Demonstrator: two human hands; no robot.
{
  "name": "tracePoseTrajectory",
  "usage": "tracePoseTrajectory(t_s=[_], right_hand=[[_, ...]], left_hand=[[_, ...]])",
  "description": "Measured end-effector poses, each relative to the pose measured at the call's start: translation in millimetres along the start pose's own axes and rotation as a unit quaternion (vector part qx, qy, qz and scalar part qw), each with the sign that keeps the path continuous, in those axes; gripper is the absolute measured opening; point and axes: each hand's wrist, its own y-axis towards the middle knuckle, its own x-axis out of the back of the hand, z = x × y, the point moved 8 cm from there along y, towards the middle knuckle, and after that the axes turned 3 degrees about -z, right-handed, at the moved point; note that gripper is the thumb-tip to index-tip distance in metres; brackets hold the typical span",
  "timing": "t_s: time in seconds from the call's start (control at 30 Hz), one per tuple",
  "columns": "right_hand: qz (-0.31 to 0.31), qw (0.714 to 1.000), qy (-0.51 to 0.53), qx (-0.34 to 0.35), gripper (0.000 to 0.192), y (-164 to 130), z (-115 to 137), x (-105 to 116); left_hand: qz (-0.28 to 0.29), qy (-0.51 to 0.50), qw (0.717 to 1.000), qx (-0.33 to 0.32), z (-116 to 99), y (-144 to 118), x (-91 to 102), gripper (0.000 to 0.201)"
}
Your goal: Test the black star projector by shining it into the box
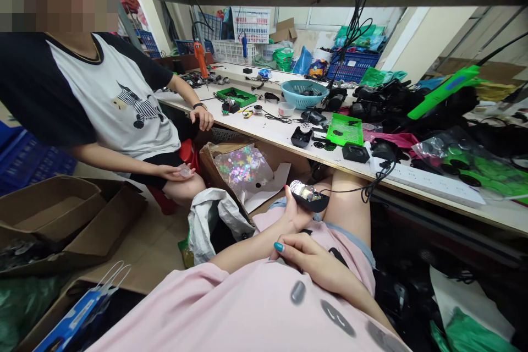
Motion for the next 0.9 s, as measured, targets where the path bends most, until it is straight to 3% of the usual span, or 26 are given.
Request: tracePoseTrajectory(t_s=[0.9], right_hand=[[0.003, 1.0, 0.006, -0.002, 0.06, 0.3, -0.3, -1.9]], left_hand=[[-0.013, -0.001, 1.0, 0.008, 0.4, -1.3, -0.6, 0.06]])
